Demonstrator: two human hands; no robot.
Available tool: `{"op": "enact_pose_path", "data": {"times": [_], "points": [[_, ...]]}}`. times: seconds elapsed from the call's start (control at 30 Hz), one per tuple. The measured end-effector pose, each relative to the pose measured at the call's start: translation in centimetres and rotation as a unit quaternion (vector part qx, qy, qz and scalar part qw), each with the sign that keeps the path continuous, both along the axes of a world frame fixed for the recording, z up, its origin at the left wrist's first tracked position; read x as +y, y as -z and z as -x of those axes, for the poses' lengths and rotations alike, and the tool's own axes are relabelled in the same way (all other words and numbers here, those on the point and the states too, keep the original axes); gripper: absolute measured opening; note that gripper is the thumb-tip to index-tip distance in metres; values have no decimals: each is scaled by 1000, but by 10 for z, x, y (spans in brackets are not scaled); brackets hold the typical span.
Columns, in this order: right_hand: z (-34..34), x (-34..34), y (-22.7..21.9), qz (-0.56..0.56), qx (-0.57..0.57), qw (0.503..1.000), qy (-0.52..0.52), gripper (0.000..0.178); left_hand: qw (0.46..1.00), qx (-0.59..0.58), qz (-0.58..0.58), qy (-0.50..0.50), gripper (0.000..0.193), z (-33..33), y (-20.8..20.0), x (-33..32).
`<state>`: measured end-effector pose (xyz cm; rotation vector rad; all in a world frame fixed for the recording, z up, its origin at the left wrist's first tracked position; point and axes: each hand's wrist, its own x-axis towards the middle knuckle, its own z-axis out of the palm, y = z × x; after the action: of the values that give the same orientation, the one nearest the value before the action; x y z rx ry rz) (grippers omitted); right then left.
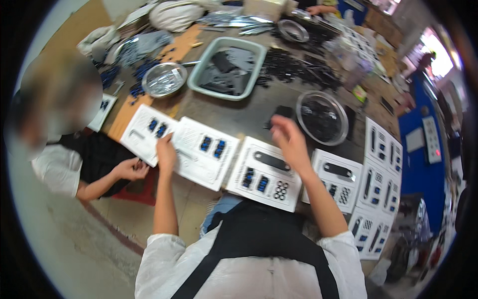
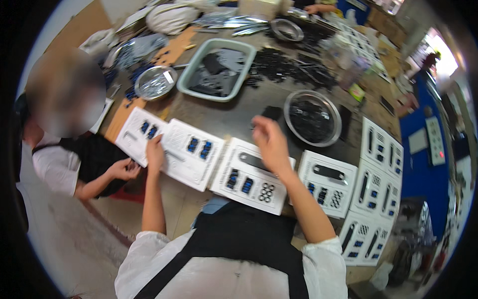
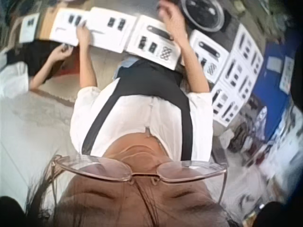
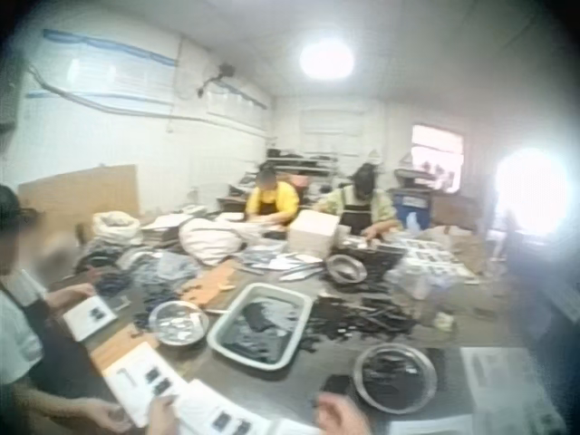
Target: The person assembles door lock components by hand, placing black handles, blue cylinders, and black rings onto printed cardboard templates. The person arranges the finished templates on the table and stacks them.
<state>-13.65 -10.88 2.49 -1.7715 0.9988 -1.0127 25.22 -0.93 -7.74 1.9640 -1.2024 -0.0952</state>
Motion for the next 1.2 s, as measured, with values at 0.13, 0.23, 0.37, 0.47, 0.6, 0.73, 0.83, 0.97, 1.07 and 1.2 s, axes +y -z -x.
{"op": "enact_pose_path", "data": {"times": [0.13,0.23,0.37,0.47,0.6,0.73,0.83,0.97,1.07,1.2], "points": [[113,-88,19,169,232,911,298,27,999,-9,-2,31,39,-21,51,1],[151,-109,45,-17,420,874,242,51,999,-32,7,30,37,-34,79,2],[148,-117,58,-12,480,859,176,53,998,11,-57,-6,32,3,28,10],[152,-132,71,26,480,854,200,37,1000,10,5,14,34,2,22,15],[169,-138,62,17,453,874,172,30,999,28,7,14,34,17,-1,20],[179,-131,40,60,477,863,152,25,999,12,32,25,30,20,-10,34],[183,-131,42,48,441,881,163,19,993,80,79,33,27,34,-31,51],[172,-123,21,99,464,859,192,17,989,135,55,-15,22,37,-40,68],[166,-130,25,94,410,881,218,19,991,124,51,-25,20,18,-23,83],[142,-135,2,65,324,907,259,21,976,203,75,-28,21,10,-12,86]]}}
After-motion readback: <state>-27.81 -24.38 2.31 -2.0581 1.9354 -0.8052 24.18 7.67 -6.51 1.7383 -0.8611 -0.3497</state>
